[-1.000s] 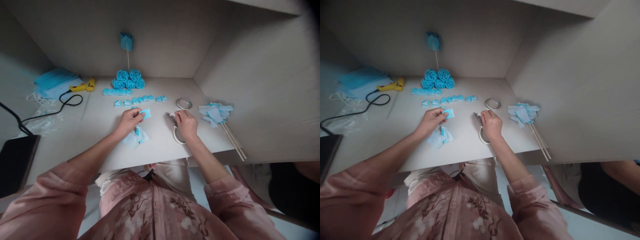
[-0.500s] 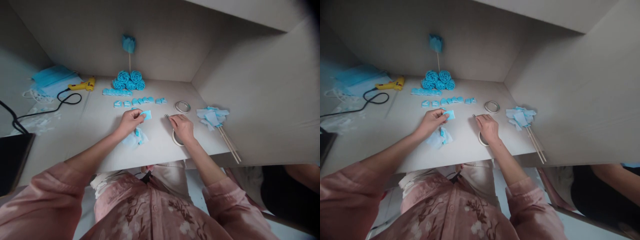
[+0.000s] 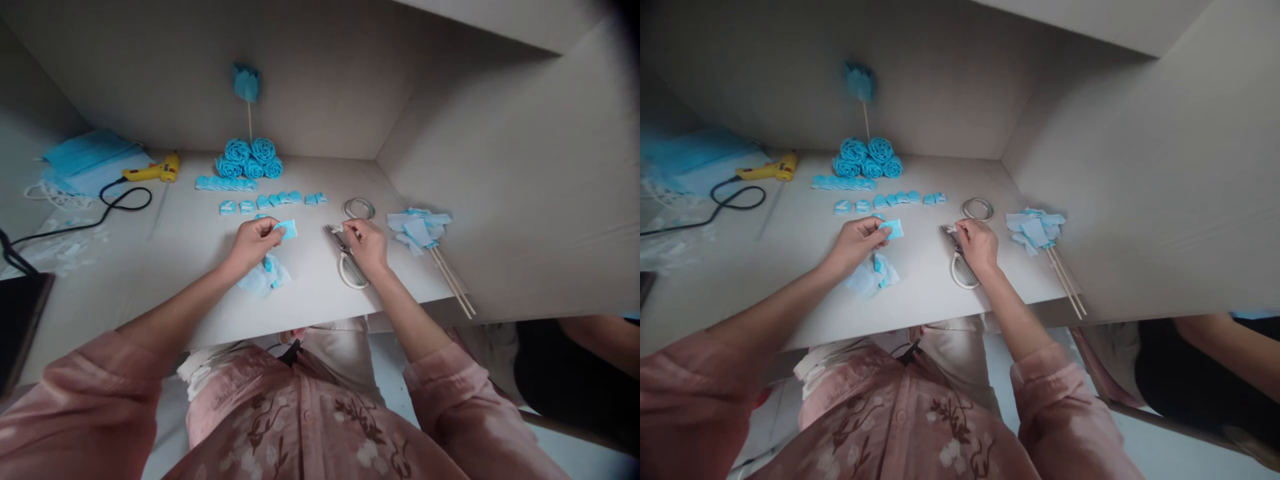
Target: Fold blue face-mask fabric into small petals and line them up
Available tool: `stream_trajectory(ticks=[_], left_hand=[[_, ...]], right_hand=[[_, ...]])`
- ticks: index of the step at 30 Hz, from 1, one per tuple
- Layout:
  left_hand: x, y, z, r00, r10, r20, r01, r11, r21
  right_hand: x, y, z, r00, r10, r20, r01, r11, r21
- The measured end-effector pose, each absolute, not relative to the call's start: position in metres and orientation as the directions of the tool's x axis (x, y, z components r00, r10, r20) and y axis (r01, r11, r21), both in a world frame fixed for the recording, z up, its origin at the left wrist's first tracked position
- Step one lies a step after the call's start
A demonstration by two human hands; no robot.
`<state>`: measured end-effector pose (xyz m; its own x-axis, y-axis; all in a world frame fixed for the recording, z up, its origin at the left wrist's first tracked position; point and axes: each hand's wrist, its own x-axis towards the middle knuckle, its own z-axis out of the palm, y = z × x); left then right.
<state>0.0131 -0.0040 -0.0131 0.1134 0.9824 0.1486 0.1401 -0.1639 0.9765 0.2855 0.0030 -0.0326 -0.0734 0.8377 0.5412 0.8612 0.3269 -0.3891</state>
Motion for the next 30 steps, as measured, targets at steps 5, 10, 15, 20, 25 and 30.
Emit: stream_trajectory(ticks=[5, 10, 15, 20, 25, 30], left_hand=[[0.012, -0.004, -0.016, 0.122, 0.978, 0.17, 0.159, -0.188, 0.969], [0.013, -0.006, -0.012, 0.143, 0.974, 0.174, 0.18, -0.199, 0.963], [0.015, -0.009, -0.009, 0.146, 0.977, 0.154, 0.195, -0.181, 0.964], [0.015, -0.008, -0.009, 0.156, 0.977, 0.148, 0.204, -0.178, 0.963], [0.014, -0.008, -0.01, 0.158, 0.975, 0.155, 0.213, -0.187, 0.959], [0.013, -0.007, -0.011, 0.167, 0.974, 0.156, 0.228, -0.193, 0.954]], right_hand=[[0.284, 0.003, -0.025, -0.295, 0.815, 0.499, 0.915, 0.391, -0.097], [0.285, -0.001, -0.028, -0.36, 0.805, 0.471, 0.88, 0.46, -0.114], [0.287, -0.001, -0.027, -0.381, 0.81, 0.446, 0.845, 0.501, -0.187], [0.29, 0.004, -0.021, -0.438, 0.811, 0.387, 0.816, 0.54, -0.208], [0.294, 0.011, -0.015, -0.491, 0.81, 0.321, 0.804, 0.563, -0.191], [0.294, 0.016, -0.008, -0.539, 0.802, 0.259, 0.806, 0.58, -0.117]])
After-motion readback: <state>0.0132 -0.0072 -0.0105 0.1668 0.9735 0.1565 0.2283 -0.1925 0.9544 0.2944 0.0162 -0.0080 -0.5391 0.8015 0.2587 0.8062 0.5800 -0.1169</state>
